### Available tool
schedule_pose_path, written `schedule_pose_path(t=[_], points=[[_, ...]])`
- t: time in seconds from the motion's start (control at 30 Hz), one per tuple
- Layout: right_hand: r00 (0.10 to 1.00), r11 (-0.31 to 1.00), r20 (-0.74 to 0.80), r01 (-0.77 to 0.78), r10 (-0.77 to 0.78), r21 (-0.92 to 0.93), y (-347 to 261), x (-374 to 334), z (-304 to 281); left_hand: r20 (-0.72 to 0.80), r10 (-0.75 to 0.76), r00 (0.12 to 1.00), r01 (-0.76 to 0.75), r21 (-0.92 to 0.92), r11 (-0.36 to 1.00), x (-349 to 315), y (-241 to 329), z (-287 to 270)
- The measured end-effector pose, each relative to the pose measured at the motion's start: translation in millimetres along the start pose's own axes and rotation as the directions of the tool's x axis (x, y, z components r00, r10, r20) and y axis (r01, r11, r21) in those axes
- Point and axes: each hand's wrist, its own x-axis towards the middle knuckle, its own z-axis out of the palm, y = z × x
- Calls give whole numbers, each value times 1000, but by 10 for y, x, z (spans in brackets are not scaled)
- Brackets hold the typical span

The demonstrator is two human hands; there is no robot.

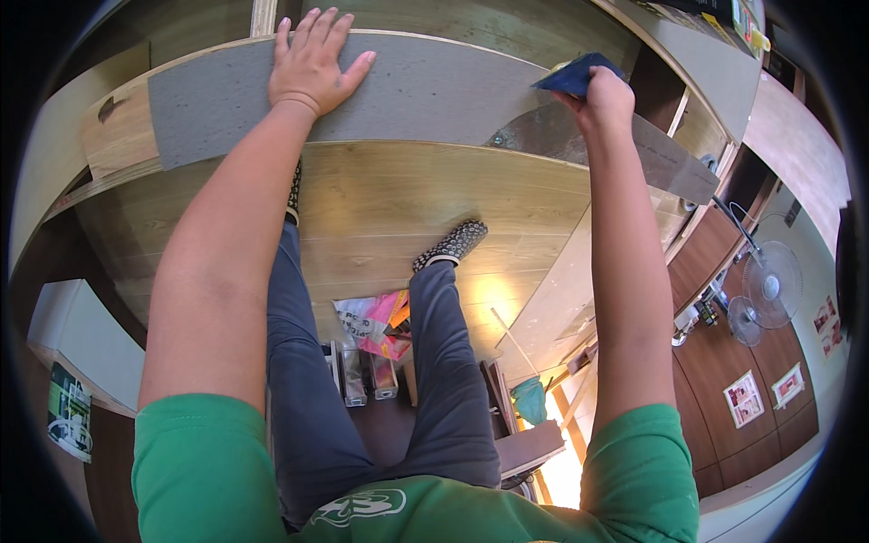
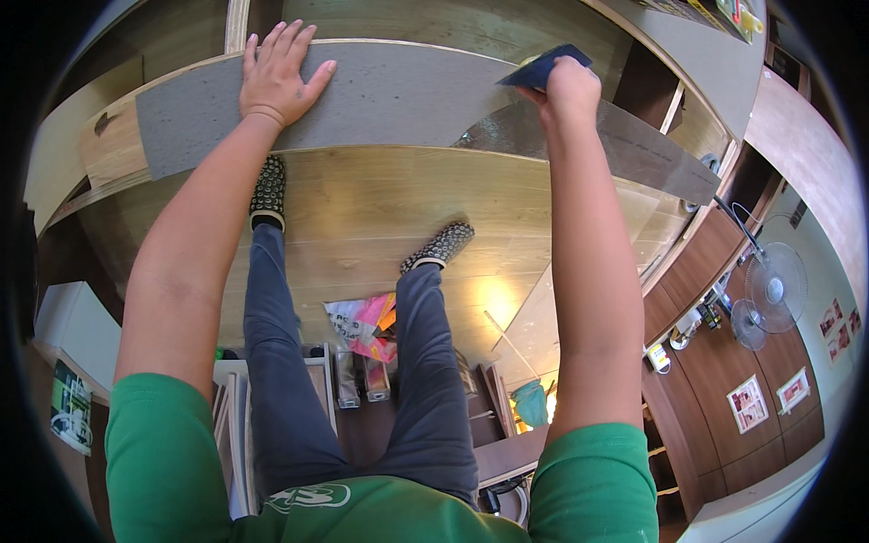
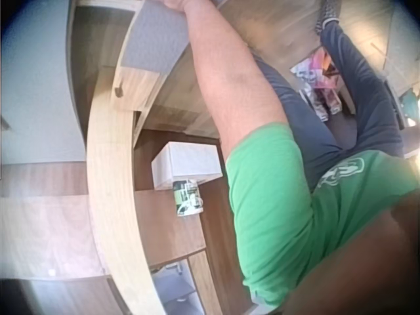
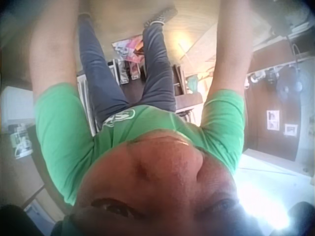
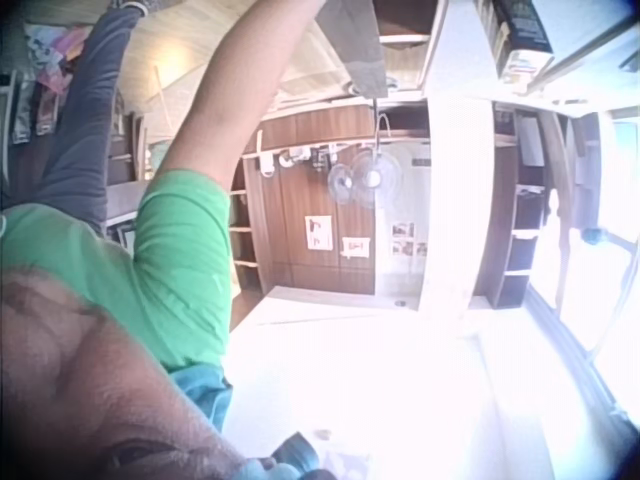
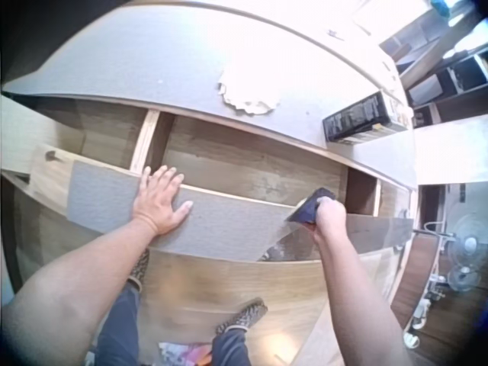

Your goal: The person pours glue from a container onto a wood panel and spreads it evenly across the surface using a scraper.

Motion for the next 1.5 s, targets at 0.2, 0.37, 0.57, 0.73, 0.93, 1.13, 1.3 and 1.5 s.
schedule_pose_path(t=[0.2, 0.37, 0.57, 0.73, 0.93, 1.13, 1.3, 1.5], points=[[997, 997, -17, -70, 71, 37, 350, -543, -327, -4, -2, 1000, 2, -5, 1000, -6, -1, -10], [977, 985, -132, -162, 168, 59, 774, -598, -347, -23, 5, 1000, -4, 16, 1000, -12, 3, 20], [973, 979, -116, -197, 201, 45, 798, -457, -200, -9, -1, 1000, 1, 9, 1000, -5, -8, 10], [987, 992, -105, -125, 122, -27, 539, -259, 81, 29, -5, 1000, 5, 15, 1000, 4, -4, -35], [999, 997, -26, -36, 34, -69, 139, -75, 458, 26, -5, 1000, 6, -3, 1000, 4, 2, -27], [997, 998, 72, -1, -3, 56, -65, -343, 408, 34, -9, 999, 9, -7, 1000, -4, -4, -34], [996, 1000, 90, -16, 17, -4, 119, -779, 120, 30, -12, 999, 12, 8, 1000, -19, -11, -12], [976, 973, -30, -211, 215, 93, 647, -776, -67, 22, -5, 1000, 5, 5, 1000, -6, 8, -31]])
